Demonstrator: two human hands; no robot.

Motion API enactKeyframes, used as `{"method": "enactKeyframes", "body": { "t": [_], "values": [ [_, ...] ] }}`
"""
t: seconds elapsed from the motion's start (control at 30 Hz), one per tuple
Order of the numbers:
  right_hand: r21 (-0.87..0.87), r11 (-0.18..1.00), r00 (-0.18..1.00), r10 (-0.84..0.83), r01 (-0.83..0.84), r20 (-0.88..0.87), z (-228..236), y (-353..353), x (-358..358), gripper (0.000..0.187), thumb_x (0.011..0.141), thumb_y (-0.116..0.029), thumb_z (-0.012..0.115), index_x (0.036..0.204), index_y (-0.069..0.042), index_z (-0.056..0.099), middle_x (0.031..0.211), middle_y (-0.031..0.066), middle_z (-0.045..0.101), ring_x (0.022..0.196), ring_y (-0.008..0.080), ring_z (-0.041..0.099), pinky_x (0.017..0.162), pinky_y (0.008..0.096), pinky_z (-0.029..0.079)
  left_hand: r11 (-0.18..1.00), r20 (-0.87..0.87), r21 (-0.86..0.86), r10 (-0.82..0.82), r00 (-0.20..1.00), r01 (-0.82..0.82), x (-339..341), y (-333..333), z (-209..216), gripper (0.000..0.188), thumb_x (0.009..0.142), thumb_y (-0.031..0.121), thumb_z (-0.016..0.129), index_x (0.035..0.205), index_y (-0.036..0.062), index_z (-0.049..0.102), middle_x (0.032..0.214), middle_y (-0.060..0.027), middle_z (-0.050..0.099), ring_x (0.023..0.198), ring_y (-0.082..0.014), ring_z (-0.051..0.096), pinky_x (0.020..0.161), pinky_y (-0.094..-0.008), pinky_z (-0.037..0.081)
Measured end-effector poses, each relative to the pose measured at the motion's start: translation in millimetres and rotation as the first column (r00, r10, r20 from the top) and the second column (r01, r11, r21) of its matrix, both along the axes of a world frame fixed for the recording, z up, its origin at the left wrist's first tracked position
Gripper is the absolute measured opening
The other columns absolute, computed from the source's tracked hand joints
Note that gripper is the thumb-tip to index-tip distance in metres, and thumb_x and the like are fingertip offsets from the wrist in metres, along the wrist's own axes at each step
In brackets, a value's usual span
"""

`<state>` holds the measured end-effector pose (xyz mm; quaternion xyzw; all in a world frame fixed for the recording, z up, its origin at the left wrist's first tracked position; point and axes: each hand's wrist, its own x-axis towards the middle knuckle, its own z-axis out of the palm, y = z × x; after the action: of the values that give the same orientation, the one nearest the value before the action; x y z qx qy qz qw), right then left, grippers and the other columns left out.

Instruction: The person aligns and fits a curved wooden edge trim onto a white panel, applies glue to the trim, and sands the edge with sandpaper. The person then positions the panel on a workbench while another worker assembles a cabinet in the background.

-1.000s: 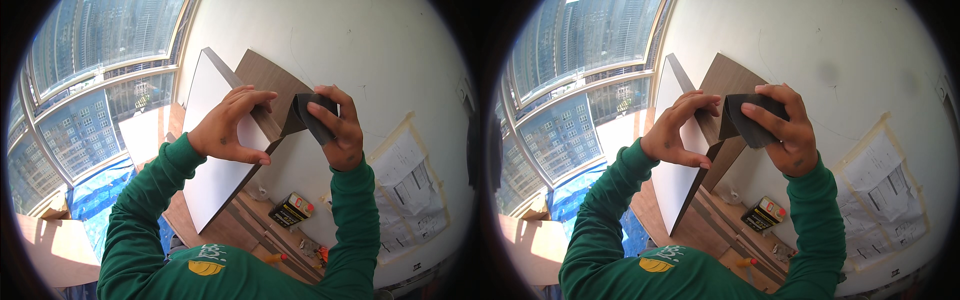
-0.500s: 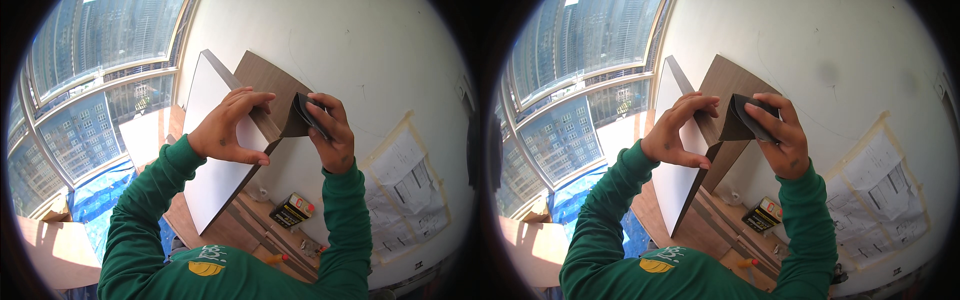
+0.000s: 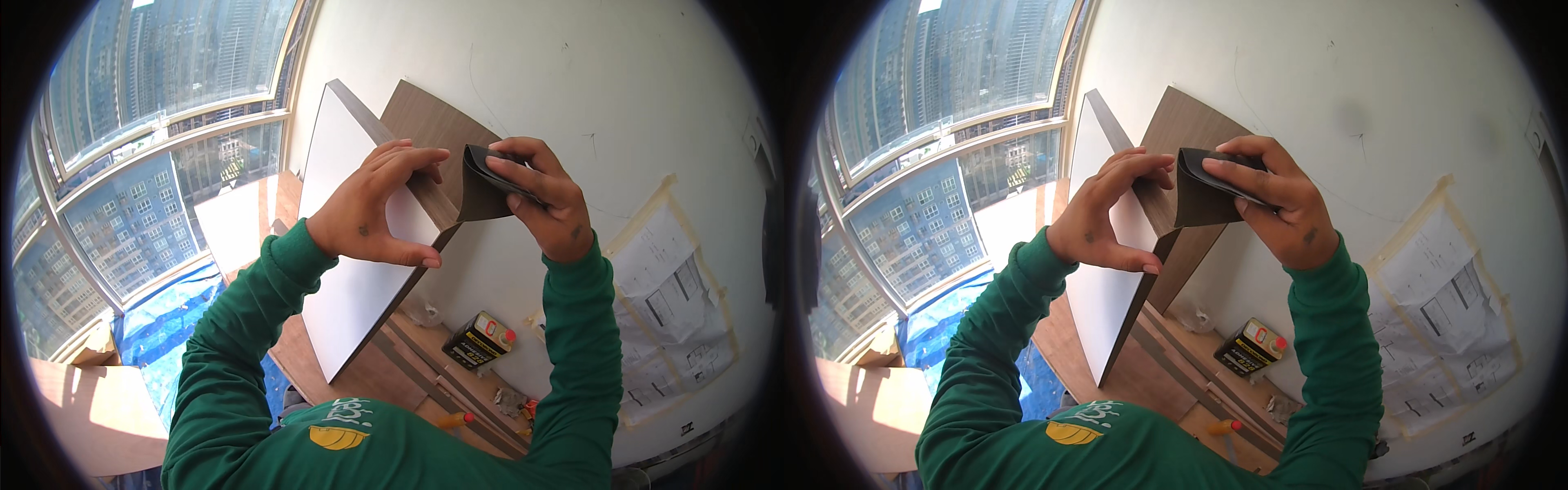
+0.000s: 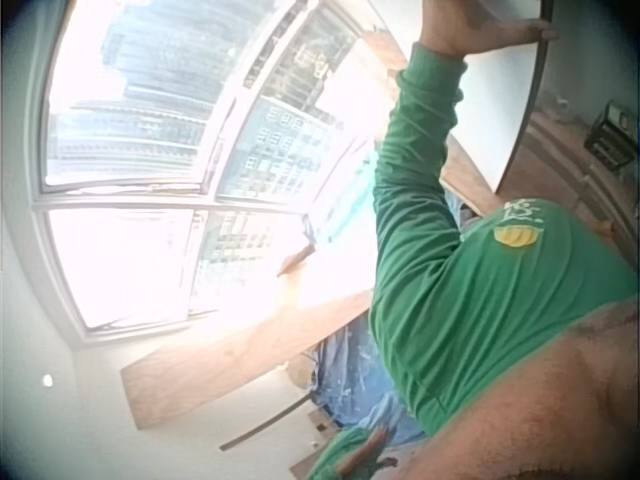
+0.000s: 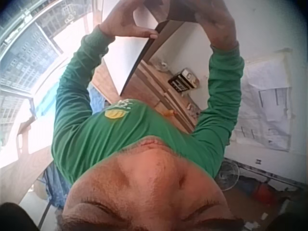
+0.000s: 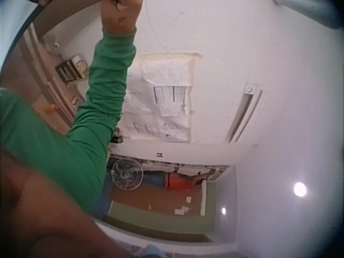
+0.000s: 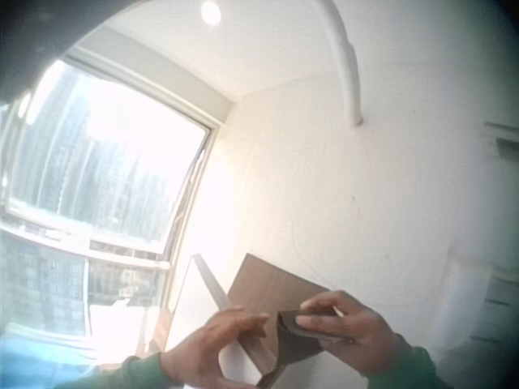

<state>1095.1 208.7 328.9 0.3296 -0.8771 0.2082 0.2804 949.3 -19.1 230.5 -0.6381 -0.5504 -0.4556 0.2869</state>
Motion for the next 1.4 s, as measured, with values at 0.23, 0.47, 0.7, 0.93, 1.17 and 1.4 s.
{"method": "enactKeyframes", "body": {
  "t": [0.23,0.47,0.7,0.93,1.17,1.4],
  "values": [
    [0.066,0.998,0.999,0.027,-0.025,-0.025,8.1,-3.5,-4.3,0.063,0.074,0.02,0.051,0.126,-0.008,0.072,0.131,0.0147,0.057,0.12,0.0295,0.06,0.099,0.0368,0.052,0.999,0.018,0.025,-0.029,0.999,0.028,-1.7,3.5,-0.5,0.109,0.063,0.058,0.091,0.147,0.0025,0.046,0.115,-0.0123,0.065,0.118,-0.0322,0.061,0.12,-0.055,0.028],
    [0.095,0.995,0.999,0.038,-0.034,-0.035,9.7,-4.9,-6.8,0.066,0.071,0.021,0.05,0.124,-0.009,0.074,0.13,0.0138,0.057,0.117,0.031,0.061,0.097,0.038,0.054,0.999,0.018,0.036,-0.031,0.999,0.03,-1.6,2.1,-2.7,0.11,0.063,0.057,0.092,0.147,0.0017,0.046,0.115,-0.0126,0.065,0.118,-0.0324,0.061,0.12,-0.0551,0.027],
    [0.052,0.999,0.999,-0.012,0.014,-0.034,0.8,1.0,-4.7,0.064,0.072,0.019,0.05,0.125,-0.009,0.073,0.13,0.0146,0.056,0.118,0.0301,0.061,0.098,0.0376,0.053,1.0,0.005,0.013,-0.021,1.0,0.021,-2.7,1.9,-0.7,0.112,0.061,0.056,0.094,0.146,0.0013,0.046,0.117,-0.0135,0.065,0.119,-0.0314,0.059,0.114,-0.0485,0.034],
    [-0.201,0.973,0.992,-0.122,0.113,-0.03,-44.7,-7.8,5.4,0.058,0.082,0.016,0.053,0.134,-0.006,0.067,0.132,0.0138,0.054,0.121,0.0263,0.057,0.102,0.0337,0.048,1.0,0.016,0.009,-0.009,1.0,0.009,-1.5,-0.9,-0.1,0.114,0.06,0.059,0.094,0.145,0.0003,0.047,0.116,-0.014,0.066,0.119,-0.0303,0.059,0.114,-0.0458,0.035],
    [-0.497,0.86,0.973,-0.202,0.12,-0.115,-102.4,-26.3,7.5,0.052,0.088,0.011,0.056,0.139,0.003,0.06,0.136,0.0136,0.05,0.126,0.025,0.053,0.106,0.0345,0.046,1.0,0.011,0.01,0.003,1.0,-0.003,-1.9,-0.5,-0.5,0.115,0.059,0.06,0.093,0.145,-0.0005,0.047,0.118,-0.0145,0.066,0.118,-0.0297,0.062,0.116,-0.0459,0.032],
    [-0.687,0.718,0.962,-0.255,0.116,-0.103,-145.5,-52.3,1.5,0.047,0.094,0.003,0.061,0.141,0.004,0.056,0.138,0.0151,0.047,0.127,0.0252,0.052,0.105,0.0349,0.046,1.0,0.0,0.006,-0.002,1.0,0.002,-4.3,1.9,-1.2,0.116,0.06,0.061,0.093,0.145,-0.0024,0.046,0.125,-0.0166,0.063,0.115,-0.0282,0.064,0.115,-0.0456,0.035]
  ]
}}
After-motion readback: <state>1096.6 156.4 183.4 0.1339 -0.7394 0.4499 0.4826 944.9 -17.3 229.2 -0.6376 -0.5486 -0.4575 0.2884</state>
